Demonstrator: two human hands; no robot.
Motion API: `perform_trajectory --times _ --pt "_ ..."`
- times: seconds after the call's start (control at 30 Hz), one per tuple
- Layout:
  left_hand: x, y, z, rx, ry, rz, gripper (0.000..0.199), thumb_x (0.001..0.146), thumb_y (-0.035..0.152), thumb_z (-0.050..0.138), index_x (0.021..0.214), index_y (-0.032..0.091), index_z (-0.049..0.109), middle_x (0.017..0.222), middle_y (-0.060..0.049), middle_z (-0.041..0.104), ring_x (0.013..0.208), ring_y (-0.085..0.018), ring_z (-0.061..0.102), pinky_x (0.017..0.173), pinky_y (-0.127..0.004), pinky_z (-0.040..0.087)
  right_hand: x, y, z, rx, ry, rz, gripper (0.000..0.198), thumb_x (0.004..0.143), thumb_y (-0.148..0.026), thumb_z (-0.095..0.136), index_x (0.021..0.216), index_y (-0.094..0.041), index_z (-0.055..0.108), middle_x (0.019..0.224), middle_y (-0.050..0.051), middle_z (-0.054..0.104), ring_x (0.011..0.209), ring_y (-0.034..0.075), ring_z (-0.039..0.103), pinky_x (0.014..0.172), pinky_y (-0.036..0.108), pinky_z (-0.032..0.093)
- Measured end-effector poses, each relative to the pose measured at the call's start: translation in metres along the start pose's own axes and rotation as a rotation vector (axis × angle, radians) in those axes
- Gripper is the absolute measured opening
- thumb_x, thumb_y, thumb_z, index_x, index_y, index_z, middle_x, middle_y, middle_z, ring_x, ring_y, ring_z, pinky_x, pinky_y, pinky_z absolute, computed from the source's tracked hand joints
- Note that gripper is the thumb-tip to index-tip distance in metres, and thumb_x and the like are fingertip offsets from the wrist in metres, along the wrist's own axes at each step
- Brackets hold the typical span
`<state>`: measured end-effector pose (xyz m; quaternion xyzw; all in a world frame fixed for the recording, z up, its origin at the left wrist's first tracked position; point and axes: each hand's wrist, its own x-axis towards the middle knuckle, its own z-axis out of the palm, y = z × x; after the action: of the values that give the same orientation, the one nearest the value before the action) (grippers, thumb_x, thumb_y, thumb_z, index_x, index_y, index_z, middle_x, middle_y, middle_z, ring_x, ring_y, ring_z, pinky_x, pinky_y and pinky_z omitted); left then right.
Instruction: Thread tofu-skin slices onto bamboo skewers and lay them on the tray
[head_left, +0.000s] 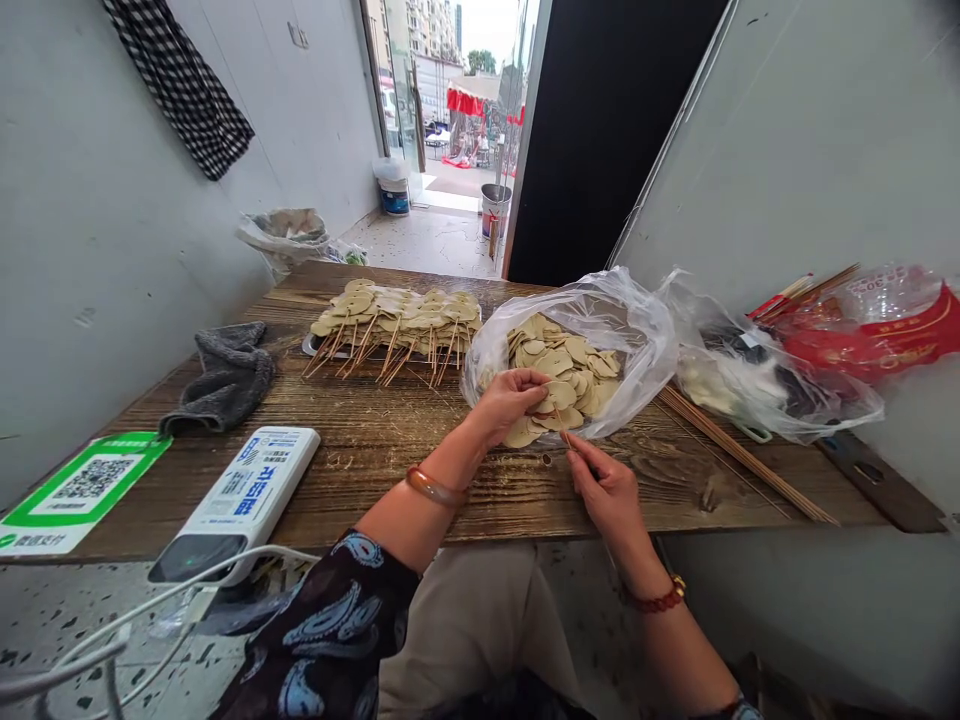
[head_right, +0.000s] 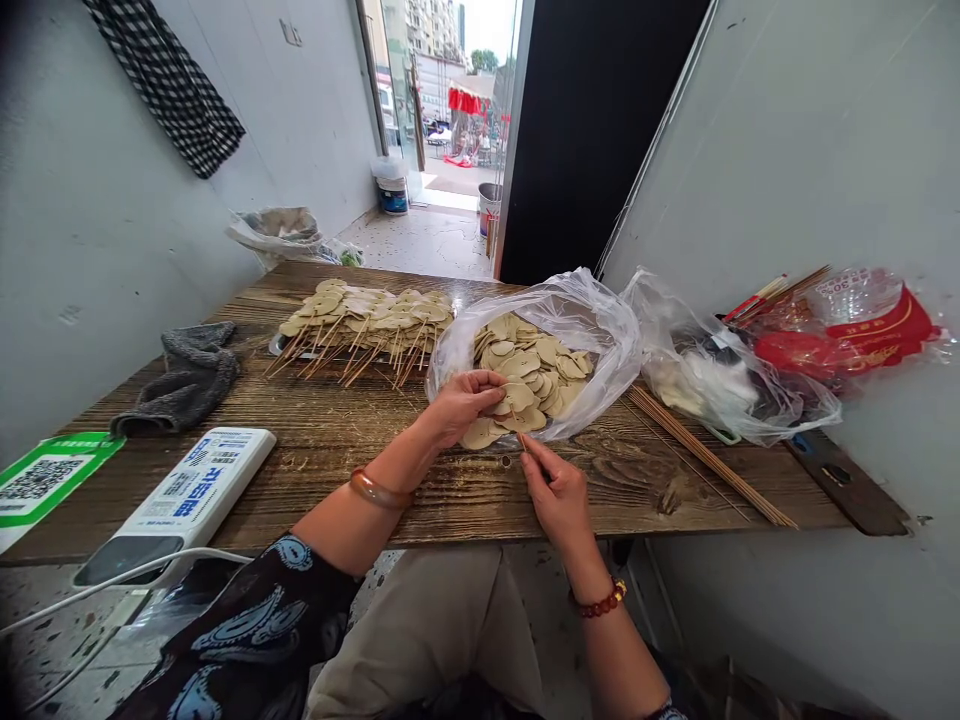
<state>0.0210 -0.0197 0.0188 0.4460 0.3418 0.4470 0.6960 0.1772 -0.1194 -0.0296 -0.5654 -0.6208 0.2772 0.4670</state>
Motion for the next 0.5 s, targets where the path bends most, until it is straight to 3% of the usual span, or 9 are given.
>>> perform_trajectory --times 0.27,0.5 --pt "0.0002 -0.0023 0.0022 0.068 0.005 0.032 0.014 0.069 0.015 0.066 0.081 0.011 0.061 0.06 0.002 0.059 0.05 -0.006 0.054 0.052 -0.019 0.047 0.0014 0.0005 0.0013 0.029 0.034 -0.023 0.038 0.085 -0.035 0.052 0.115 -0.019 0.067 0.067 0.002 0.069 0.062 0.017 0.062 0.053 0.026 0.049" --pt "0.0029 -0.0033 0.0038 0.232 0.053 0.124 0.013 0.068 0.01 0.061 0.081 0.01 0.062 0.063 0.002 0.06 0.051 -0.005 0.052 0.05 -0.016 0.043 0.0035 0.0009 0.0006 -0.013 0.029 0.005 0.032 0.085 -0.037 0.051 0.102 -0.017 0.071 0.069 0.002 0.068 0.056 0.014 0.058 0.049 0.023 0.042"
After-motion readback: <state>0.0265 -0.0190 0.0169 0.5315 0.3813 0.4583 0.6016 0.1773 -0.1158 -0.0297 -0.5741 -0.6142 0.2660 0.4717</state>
